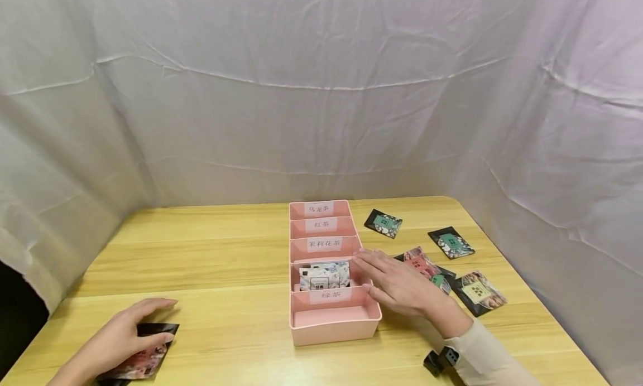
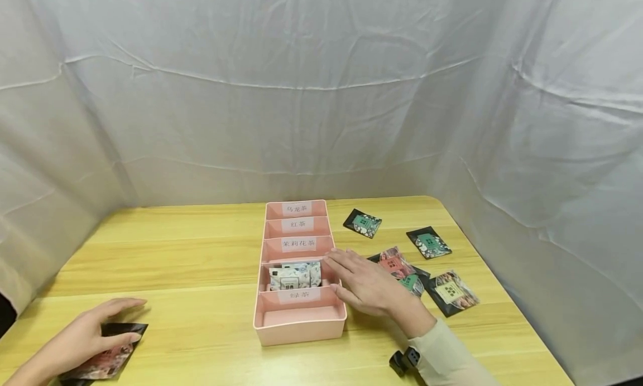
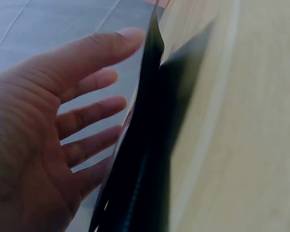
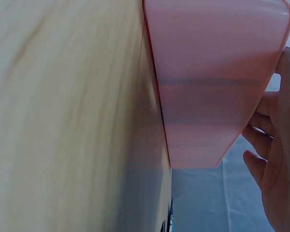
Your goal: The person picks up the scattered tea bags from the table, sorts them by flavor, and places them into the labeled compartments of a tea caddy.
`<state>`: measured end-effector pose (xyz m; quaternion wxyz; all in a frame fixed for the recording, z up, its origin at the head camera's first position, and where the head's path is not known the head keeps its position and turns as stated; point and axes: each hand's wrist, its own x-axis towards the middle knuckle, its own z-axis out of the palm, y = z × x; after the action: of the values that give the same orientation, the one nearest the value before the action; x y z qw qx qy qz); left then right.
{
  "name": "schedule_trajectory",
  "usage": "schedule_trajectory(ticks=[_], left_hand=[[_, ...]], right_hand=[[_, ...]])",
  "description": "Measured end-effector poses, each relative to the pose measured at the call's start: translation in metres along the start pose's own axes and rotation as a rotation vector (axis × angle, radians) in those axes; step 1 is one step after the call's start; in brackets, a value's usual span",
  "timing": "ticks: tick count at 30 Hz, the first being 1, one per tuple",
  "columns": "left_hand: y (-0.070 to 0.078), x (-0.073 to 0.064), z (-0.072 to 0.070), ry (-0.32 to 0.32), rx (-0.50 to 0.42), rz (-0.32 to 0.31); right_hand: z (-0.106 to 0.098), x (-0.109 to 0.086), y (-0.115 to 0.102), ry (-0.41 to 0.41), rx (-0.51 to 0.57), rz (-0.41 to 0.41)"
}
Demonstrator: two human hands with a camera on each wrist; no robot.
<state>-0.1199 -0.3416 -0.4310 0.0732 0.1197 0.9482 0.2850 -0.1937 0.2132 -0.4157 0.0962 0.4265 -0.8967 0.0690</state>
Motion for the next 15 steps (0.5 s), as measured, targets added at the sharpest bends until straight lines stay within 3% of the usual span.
schedule_trajectory(ticks=[7,15], left_hand=[[-0.005,0.000,-0.001,-0.071,-0.016,0.014],[-0.014,-0.001,0.001,-0.053,0.016,0.120]], right_hand=[[0.000,0.000,0.000,-0.003,-0.001,0.003],[0.000,0.000,0.001,-0.002,-0.001,-0.001]])
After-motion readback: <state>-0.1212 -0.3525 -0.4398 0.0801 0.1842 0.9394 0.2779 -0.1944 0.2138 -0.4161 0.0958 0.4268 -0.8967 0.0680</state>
